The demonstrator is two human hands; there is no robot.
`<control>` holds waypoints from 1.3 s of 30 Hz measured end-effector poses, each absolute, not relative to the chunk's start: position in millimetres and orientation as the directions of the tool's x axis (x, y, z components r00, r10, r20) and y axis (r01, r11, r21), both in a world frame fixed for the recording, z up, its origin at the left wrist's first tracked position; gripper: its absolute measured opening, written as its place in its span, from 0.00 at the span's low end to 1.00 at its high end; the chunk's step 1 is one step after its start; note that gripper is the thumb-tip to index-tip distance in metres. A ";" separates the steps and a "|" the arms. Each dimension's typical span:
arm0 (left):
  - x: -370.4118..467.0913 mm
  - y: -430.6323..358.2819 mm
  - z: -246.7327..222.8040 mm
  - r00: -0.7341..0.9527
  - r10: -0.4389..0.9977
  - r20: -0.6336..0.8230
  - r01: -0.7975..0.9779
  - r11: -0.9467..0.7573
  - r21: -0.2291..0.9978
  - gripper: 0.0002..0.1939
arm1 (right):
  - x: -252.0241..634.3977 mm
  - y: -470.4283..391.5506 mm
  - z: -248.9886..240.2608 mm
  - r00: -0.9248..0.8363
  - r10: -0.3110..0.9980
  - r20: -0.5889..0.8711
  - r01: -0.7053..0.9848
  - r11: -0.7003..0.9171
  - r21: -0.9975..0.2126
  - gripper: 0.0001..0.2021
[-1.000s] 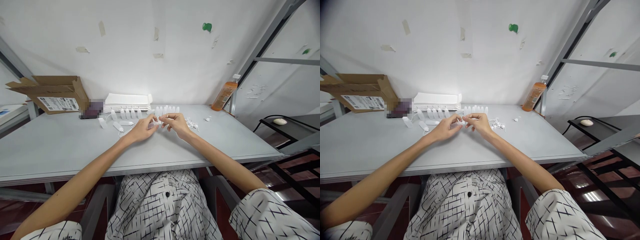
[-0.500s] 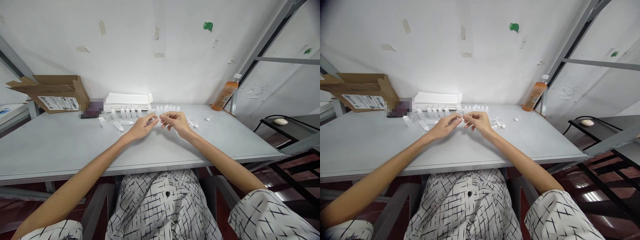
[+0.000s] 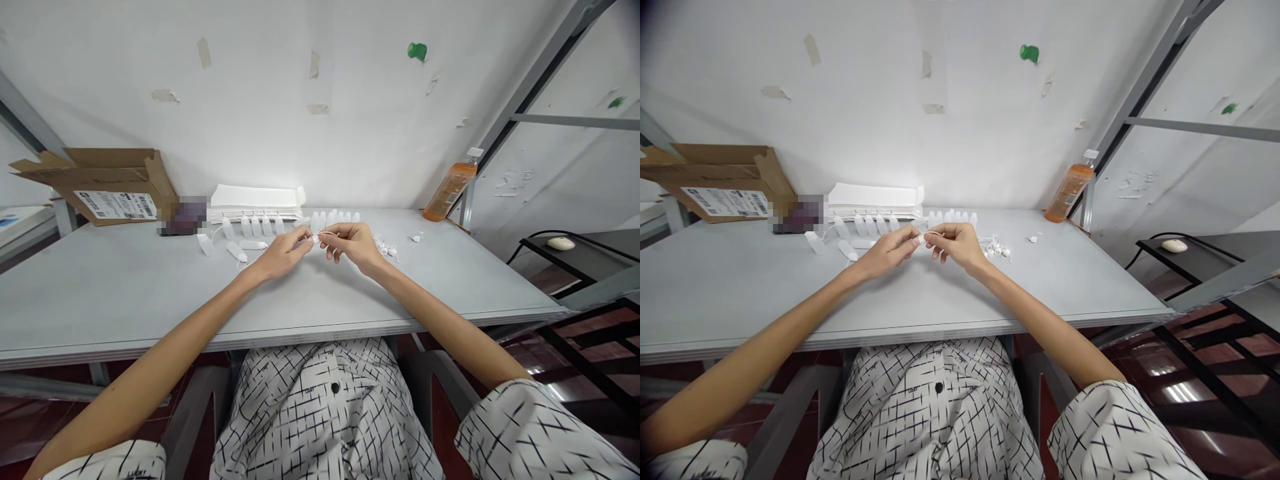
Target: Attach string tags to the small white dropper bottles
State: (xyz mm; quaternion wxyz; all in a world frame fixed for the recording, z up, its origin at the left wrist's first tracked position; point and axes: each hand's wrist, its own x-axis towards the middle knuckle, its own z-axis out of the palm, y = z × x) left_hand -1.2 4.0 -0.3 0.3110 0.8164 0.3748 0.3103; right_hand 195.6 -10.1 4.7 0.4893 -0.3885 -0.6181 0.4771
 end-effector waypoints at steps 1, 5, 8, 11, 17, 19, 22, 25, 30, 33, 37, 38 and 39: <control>-1.3 3.7 0.0 0.528 0.805 0.271 0.423 -0.526 0.738 0.13 | 195.4 -10.3 4.9 -0.224 0.943 0.244 0.020 0.255 -0.967 0.18; -1.9 3.1 1.1 0.524 0.805 0.278 0.437 -0.534 0.723 0.13 | 195.4 -11.0 5.1 -0.267 0.926 0.267 0.039 0.287 -0.957 0.19; -2.4 4.0 0.9 0.534 0.792 0.297 0.465 -0.569 0.678 0.09 | 196.2 -10.6 4.4 -0.291 0.912 0.290 0.061 0.320 -0.945 0.18; -2.1 4.9 0.8 0.544 0.790 0.283 0.485 -0.571 0.662 0.06 | 197.4 -9.4 3.1 -0.287 0.906 0.311 0.115 0.354 -0.928 0.18; -0.7 4.1 2.5 0.551 0.795 0.255 0.489 -0.554 0.673 0.09 | 197.6 -8.1 -1.2 -0.278 0.893 0.353 0.197 0.413 -0.889 0.16; -0.6 4.4 2.0 0.554 0.791 0.258 0.488 -0.560 0.669 0.10 | 197.0 -8.1 -2.1 -0.277 0.888 0.366 0.214 0.428 -0.878 0.16; -1.1 5.8 -0.6 0.556 0.780 0.286 0.480 -0.583 0.656 0.11 | 196.5 -8.4 -1.7 -0.278 0.889 0.364 0.225 0.428 -0.875 0.17; -1.8 7.1 -3.9 0.540 0.781 0.314 0.477 -0.592 0.650 0.11 | 196.6 -9.0 0.3 -0.278 0.896 0.347 0.236 0.414 -0.879 0.18; -1.9 6.7 -6.1 0.530 0.778 0.337 0.448 -0.595 0.668 0.12 | 197.2 -9.1 1.7 -0.274 0.907 0.320 0.190 0.377 -0.907 0.19; -0.7 6.2 -5.3 0.525 0.771 0.361 0.423 -0.604 0.676 0.10 | 197.2 -7.7 0.8 -0.277 0.908 0.314 0.123 0.358 -0.926 0.20; 0.8 6.3 -3.8 0.539 0.757 0.369 0.340 -0.596 0.727 0.09 | 196.7 -6.3 -0.3 -0.275 0.897 0.347 0.060 0.376 -0.925 0.18; 1.0 6.4 -3.5 0.537 0.760 0.366 0.332 -0.589 0.737 0.09 | 196.5 -6.4 -0.2 -0.272 0.894 0.355 0.063 0.384 -0.921 0.18; 0.9 6.5 -3.3 0.531 0.766 0.362 0.334 -0.582 0.742 0.09 | 196.4 -6.7 -0.1 -0.268 0.893 0.361 0.072 0.392 -0.917 0.18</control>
